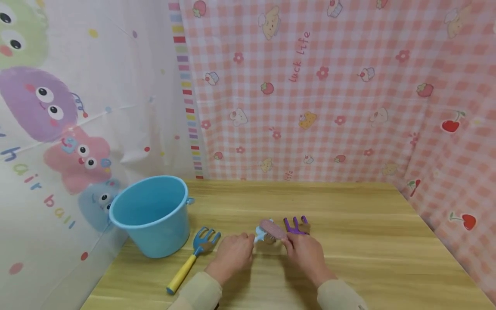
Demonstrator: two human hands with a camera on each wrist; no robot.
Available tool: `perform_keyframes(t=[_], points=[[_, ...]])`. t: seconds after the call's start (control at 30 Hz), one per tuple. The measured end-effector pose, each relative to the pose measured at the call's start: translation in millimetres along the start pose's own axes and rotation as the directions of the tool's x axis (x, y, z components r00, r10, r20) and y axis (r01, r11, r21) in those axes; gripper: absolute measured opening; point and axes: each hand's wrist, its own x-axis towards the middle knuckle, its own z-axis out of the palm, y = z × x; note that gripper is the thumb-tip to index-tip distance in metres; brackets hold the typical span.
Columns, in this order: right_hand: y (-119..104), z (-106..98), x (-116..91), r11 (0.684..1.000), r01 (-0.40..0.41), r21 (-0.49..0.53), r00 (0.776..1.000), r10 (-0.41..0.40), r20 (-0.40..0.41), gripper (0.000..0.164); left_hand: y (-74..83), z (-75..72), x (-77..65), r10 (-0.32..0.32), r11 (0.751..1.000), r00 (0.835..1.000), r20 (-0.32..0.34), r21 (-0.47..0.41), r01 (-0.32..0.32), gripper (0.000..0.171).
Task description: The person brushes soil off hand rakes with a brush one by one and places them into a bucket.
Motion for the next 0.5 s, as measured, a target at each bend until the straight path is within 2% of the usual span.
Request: perform_keyframes(t=[0.3,0.5], points=[[16,1,0,0.999,-0.051,-0.009,0.999,0.051,0.002,0.013,-1.0,1.1,-4.7,-0.003,1.0,1.0,-0.013,-0.016,0.003,0.015],[11,-4,0,0.996,-0.087,0.0,0.996,0.087,-0.02,0.014,-2.1,0.9,-6.6,-0.012,1.0,1.0,-0.01,-0.027,0.012,0.016]])
